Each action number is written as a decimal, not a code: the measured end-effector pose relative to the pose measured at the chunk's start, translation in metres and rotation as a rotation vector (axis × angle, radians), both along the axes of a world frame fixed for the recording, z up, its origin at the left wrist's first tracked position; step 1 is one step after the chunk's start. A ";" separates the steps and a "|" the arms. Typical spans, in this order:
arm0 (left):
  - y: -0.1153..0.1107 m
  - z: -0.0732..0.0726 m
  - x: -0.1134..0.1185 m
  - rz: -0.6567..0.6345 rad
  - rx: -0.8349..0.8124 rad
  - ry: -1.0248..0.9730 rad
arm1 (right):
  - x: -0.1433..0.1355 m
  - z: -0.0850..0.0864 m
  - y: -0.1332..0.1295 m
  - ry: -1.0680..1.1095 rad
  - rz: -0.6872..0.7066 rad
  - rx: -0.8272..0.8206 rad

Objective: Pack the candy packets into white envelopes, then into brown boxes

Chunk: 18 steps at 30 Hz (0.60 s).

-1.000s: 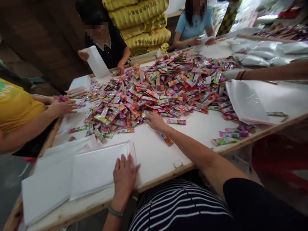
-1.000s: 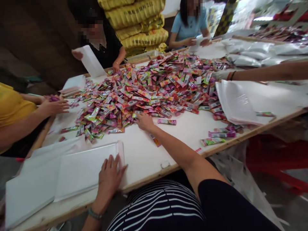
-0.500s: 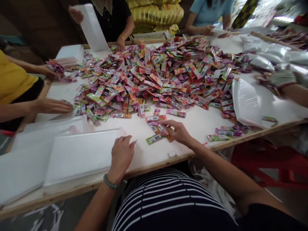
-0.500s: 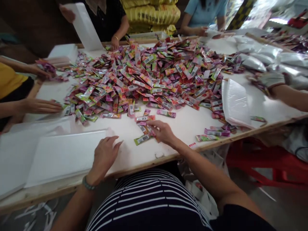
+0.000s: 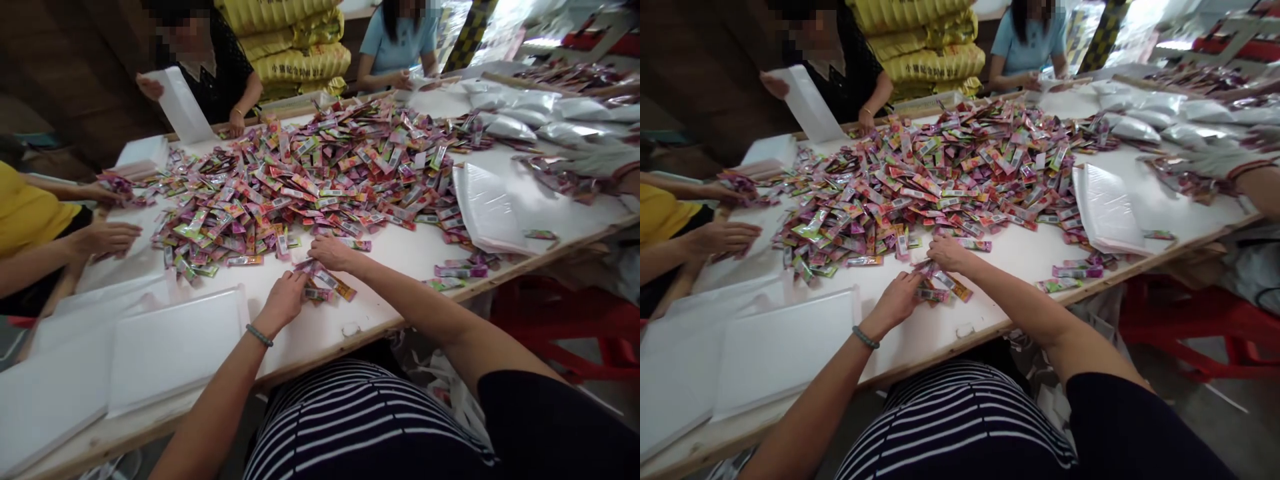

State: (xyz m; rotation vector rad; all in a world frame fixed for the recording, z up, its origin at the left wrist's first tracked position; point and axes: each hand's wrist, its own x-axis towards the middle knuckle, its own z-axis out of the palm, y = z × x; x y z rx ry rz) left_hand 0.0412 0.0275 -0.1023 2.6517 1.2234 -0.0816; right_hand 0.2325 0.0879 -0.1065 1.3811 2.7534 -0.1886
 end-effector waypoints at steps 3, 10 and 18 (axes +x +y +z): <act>0.002 -0.004 -0.007 -0.014 0.001 -0.026 | 0.007 0.005 -0.006 0.034 -0.189 -0.027; -0.005 -0.001 -0.015 -0.054 -0.015 -0.031 | 0.029 -0.012 -0.068 0.109 -0.535 -0.103; -0.058 0.005 -0.003 -0.004 -0.068 -0.064 | 0.006 -0.028 -0.107 0.305 -0.194 -0.068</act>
